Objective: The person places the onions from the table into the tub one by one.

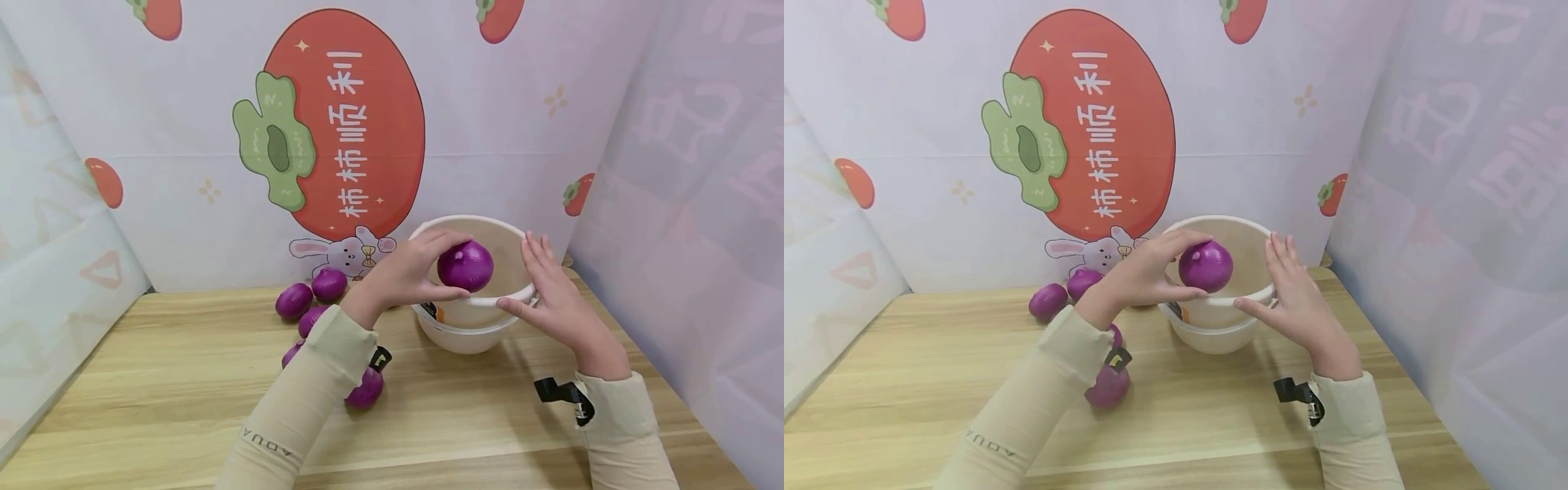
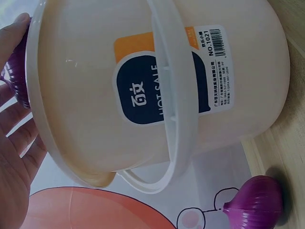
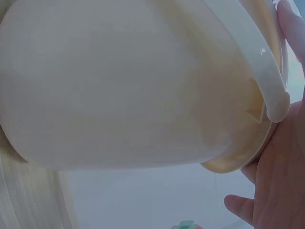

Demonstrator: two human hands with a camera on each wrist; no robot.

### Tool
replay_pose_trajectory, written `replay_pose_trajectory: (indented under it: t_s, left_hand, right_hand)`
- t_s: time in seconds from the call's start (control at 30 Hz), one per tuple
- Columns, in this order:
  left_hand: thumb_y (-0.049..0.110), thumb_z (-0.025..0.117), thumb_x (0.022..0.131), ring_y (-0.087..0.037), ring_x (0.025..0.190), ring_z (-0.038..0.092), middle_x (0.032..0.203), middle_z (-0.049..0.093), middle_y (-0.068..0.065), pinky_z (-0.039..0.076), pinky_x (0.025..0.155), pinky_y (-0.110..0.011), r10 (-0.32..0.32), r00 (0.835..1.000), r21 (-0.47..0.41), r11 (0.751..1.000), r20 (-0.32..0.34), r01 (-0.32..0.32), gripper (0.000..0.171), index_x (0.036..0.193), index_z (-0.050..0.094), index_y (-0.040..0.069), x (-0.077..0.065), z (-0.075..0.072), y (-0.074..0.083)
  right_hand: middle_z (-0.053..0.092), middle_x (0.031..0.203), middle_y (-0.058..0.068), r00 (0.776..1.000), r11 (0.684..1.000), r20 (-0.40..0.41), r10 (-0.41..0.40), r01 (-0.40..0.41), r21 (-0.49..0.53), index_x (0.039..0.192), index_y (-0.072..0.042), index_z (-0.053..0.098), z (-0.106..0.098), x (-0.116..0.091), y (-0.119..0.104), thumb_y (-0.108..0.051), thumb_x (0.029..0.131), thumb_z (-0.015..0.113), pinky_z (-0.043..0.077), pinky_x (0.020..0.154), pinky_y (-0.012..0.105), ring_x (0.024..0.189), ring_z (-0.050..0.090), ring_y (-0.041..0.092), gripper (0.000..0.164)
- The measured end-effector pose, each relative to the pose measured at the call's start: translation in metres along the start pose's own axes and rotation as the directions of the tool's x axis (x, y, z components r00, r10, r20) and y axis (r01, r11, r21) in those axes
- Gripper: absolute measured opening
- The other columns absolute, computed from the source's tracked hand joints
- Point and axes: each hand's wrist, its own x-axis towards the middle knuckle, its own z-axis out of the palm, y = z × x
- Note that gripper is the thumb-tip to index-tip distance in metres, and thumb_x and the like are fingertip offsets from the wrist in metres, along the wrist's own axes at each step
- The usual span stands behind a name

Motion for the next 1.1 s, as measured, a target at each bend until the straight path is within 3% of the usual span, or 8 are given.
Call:
replay_pose_trajectory:
  t_s: [0.3, 0.53, 0.67, 0.87, 1.1]
  left_hand:
    - [0.040, 0.081, 0.082, -0.012, 0.118, 0.058, 0.138, 0.058, -0.002, 0.049, 0.102, -0.025, -0.070, 0.996, 0.015, 0.997, 0.059, 0.070, 0.073, 0.142, 0.052, 0.011, -0.005, -0.002, 0.001]
    - [0.038, 0.079, 0.084, -0.009, 0.113, 0.060, 0.137, 0.059, -0.002, 0.051, 0.098, -0.022, -0.065, 0.995, 0.027, 0.998, 0.077, 0.063, 0.067, 0.140, 0.054, 0.010, -0.010, -0.006, 0.006]
    - [0.040, 0.077, 0.085, -0.011, 0.118, 0.060, 0.136, 0.060, -0.001, 0.049, 0.103, -0.025, -0.052, 0.995, 0.070, 0.997, 0.088, 0.045, 0.065, 0.139, 0.055, 0.010, -0.012, -0.010, 0.009]
    - [0.050, 0.070, 0.088, -0.014, 0.143, 0.043, 0.151, 0.049, 0.003, 0.041, 0.114, -0.034, -0.068, 0.989, 0.102, 0.993, 0.133, 0.054, 0.073, 0.149, 0.045, 0.018, -0.015, -0.015, 0.014]
    - [0.061, 0.060, 0.091, -0.019, 0.155, 0.018, 0.162, 0.032, 0.005, 0.026, 0.121, -0.052, -0.064, 0.989, 0.198, 0.979, 0.136, 0.036, 0.078, 0.157, 0.030, 0.029, -0.020, -0.018, 0.018]
  right_hand:
    - [-0.003, 0.168, 0.012, 1.000, 1.000, 0.013, 0.007, -0.007, -0.001, 0.159, -0.004, 0.004, -0.001, -0.001, -0.001, -0.050, 0.088, 0.070, 0.011, 0.115, 0.073, 0.155, -0.013, 0.033, 0.107]
    - [-0.002, 0.168, 0.014, 1.000, 1.000, -0.001, -0.018, 0.018, 0.000, 0.158, -0.002, 0.005, 0.000, -0.001, 0.000, -0.049, 0.088, 0.071, 0.011, 0.117, 0.070, 0.155, -0.011, 0.035, 0.107]
    - [-0.002, 0.168, 0.014, 1.000, 1.000, -0.002, -0.015, 0.015, -0.002, 0.158, -0.002, 0.005, -0.001, -0.001, 0.000, -0.049, 0.088, 0.070, 0.012, 0.117, 0.070, 0.155, -0.011, 0.034, 0.107]
    - [-0.001, 0.168, 0.015, 1.000, 1.000, 0.001, -0.017, 0.017, 0.000, 0.158, -0.002, 0.005, -0.001, 0.000, 0.000, -0.050, 0.088, 0.070, 0.012, 0.116, 0.071, 0.155, -0.012, 0.034, 0.107]
    - [-0.003, 0.167, 0.015, 1.000, 1.000, 0.009, -0.014, 0.014, 0.014, 0.158, -0.001, 0.004, -0.001, 0.001, -0.001, -0.049, 0.088, 0.070, 0.009, 0.117, 0.071, 0.154, -0.014, 0.035, 0.108]
